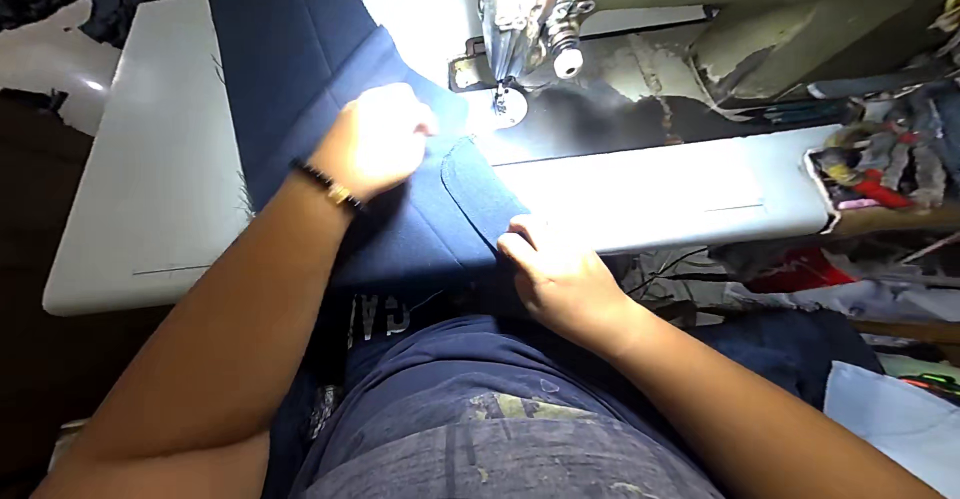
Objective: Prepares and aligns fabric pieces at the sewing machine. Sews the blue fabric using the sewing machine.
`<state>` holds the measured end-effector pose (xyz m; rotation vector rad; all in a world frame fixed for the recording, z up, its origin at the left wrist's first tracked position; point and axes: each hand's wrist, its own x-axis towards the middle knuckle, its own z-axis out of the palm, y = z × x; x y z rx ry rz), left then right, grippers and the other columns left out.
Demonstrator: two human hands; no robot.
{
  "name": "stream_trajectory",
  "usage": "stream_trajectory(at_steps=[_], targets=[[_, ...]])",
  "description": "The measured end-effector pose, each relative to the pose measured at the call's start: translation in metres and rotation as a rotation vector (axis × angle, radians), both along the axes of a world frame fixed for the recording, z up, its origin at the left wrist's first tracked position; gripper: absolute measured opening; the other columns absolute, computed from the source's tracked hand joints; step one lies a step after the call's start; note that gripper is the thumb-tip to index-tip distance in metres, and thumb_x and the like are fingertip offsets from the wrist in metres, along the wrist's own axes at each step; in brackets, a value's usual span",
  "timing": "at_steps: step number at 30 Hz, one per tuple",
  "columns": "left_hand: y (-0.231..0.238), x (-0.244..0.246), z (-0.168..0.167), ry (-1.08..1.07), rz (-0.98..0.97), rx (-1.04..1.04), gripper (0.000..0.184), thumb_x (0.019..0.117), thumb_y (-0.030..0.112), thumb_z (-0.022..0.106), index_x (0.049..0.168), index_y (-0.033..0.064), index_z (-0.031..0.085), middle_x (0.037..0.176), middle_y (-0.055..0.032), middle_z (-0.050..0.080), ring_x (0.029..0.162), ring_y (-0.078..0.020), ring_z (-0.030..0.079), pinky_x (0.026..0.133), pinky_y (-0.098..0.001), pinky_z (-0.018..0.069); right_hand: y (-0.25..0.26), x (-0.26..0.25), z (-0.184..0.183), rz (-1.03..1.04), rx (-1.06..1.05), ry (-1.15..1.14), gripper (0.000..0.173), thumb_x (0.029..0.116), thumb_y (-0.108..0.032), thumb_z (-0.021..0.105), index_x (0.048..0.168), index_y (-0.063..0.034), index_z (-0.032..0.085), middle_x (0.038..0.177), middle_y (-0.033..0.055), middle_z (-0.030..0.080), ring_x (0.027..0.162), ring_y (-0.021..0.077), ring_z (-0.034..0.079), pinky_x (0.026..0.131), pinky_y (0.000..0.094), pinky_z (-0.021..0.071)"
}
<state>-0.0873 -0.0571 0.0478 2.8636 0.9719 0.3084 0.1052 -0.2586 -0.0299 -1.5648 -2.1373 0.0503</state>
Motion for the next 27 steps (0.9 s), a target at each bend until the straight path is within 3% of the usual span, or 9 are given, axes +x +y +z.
stream_trajectory(at_steps=[2, 4, 8, 11, 15, 18, 20, 22, 27], targets=[[0.021, 0.036, -0.016, -0.105, -0.215, -0.057, 0.023, 0.0981, 0.007, 0.053, 0.103, 0.0022, 0.075, 0.105, -0.0188, 0.070, 0.105, -0.0352, 0.067, 0.094, -0.0519, 0.0512, -0.001, 0.003, 0.010, -0.029, -0.001, 0.052, 0.020, 0.0857, -0.008, 0.061, 0.103, -0.0077, 0.071, 0.093, 0.0108, 0.065, 0.081, 0.0275, 0.066, 0.065, 0.0442, 0.0550], [0.040, 0.054, -0.030, -0.100, -0.228, -0.159, 0.022, 0.0997, 0.009, 0.055, 0.102, -0.0002, 0.075, 0.108, -0.0203, 0.069, 0.109, -0.0348, 0.064, 0.099, -0.0498, 0.0472, -0.003, 0.015, 0.017, -0.106, -0.035, 0.141, 0.017, 0.0915, -0.008, 0.060, 0.104, -0.0041, 0.071, 0.086, 0.0106, 0.068, 0.075, 0.0256, 0.069, 0.063, 0.0449, 0.0574], [0.054, 0.052, -0.054, -0.197, -0.262, -0.282, 0.023, 0.0897, 0.006, 0.053, 0.096, -0.0011, 0.075, 0.117, -0.0211, 0.067, 0.118, -0.0350, 0.058, 0.101, -0.0487, 0.0431, -0.008, 0.054, 0.011, -0.338, -0.106, 0.238, 0.018, 0.0925, -0.011, 0.065, 0.106, 0.0009, 0.066, 0.094, 0.0162, 0.068, 0.088, 0.0322, 0.068, 0.078, 0.0519, 0.0549], [0.057, 0.047, -0.061, -0.232, -0.315, -0.323, 0.023, 0.0820, 0.020, 0.061, 0.089, 0.0024, 0.074, 0.115, -0.0172, 0.064, 0.119, -0.0324, 0.053, 0.100, -0.0486, 0.0396, -0.008, 0.052, 0.008, -0.246, -0.029, 0.090, 0.015, 0.0893, -0.008, 0.060, 0.099, -0.0040, 0.071, 0.096, 0.0165, 0.066, 0.100, 0.0396, 0.062, 0.082, 0.0552, 0.0502], [0.053, 0.050, -0.056, -0.266, -0.345, -0.310, 0.022, 0.0820, 0.022, 0.062, 0.088, 0.0021, 0.070, 0.105, -0.0140, 0.064, 0.109, -0.0247, 0.057, 0.093, -0.0407, 0.0421, 0.000, 0.054, 0.013, 0.029, -0.017, 0.021, 0.020, 0.0863, 0.000, 0.060, 0.099, -0.0044, 0.074, 0.095, 0.0132, 0.067, 0.090, 0.0304, 0.067, 0.076, 0.0450, 0.0563], [0.044, 0.052, -0.047, -0.298, -0.323, -0.327, 0.022, 0.0856, 0.014, 0.054, 0.095, 0.0007, 0.069, 0.103, -0.0096, 0.067, 0.094, -0.0106, 0.060, 0.082, -0.0287, 0.0474, -0.006, 0.055, 0.014, 0.063, -0.085, -0.003, 0.030, 0.0935, -0.026, 0.058, 0.111, -0.0085, 0.074, 0.105, 0.0126, 0.068, 0.098, 0.0289, 0.067, 0.081, 0.0434, 0.0554], [0.043, 0.055, -0.050, -0.269, -0.264, -0.293, 0.021, 0.0905, 0.015, 0.050, 0.088, 0.0046, 0.067, 0.086, -0.0048, 0.064, 0.081, -0.0109, 0.059, 0.072, -0.0346, 0.0453, -0.011, 0.051, 0.009, 0.043, -0.124, -0.059, 0.042, 0.0894, -0.044, 0.069, 0.121, -0.0163, 0.072, 0.115, 0.0141, 0.065, 0.107, 0.0345, 0.062, 0.086, 0.0496, 0.0532], [0.043, 0.059, -0.057, -0.243, -0.231, -0.272, 0.023, 0.0908, 0.016, 0.049, 0.086, 0.0023, 0.066, 0.083, -0.0110, 0.066, 0.082, -0.0227, 0.063, 0.072, -0.0492, 0.0441, -0.014, 0.047, -0.003, 0.003, -0.075, -0.100, 0.036, 0.0863, -0.031, 0.074, 0.121, -0.0228, 0.073, 0.120, 0.0167, 0.065, 0.111, 0.0400, 0.059, 0.088, 0.0559, 0.0508], [0.039, 0.053, -0.058, -0.249, -0.181, -0.381, 0.023, 0.0825, 0.015, 0.059, 0.098, 0.0060, 0.073, 0.097, -0.0078, 0.071, 0.090, -0.0207, 0.065, 0.078, -0.0514, 0.0459, -0.020, 0.042, -0.019, -0.034, -0.015, -0.083, 0.037, 0.0920, -0.013, 0.058, 0.122, -0.0272, 0.074, 0.116, 0.0145, 0.068, 0.105, 0.0381, 0.063, 0.087, 0.0556, 0.0521]])
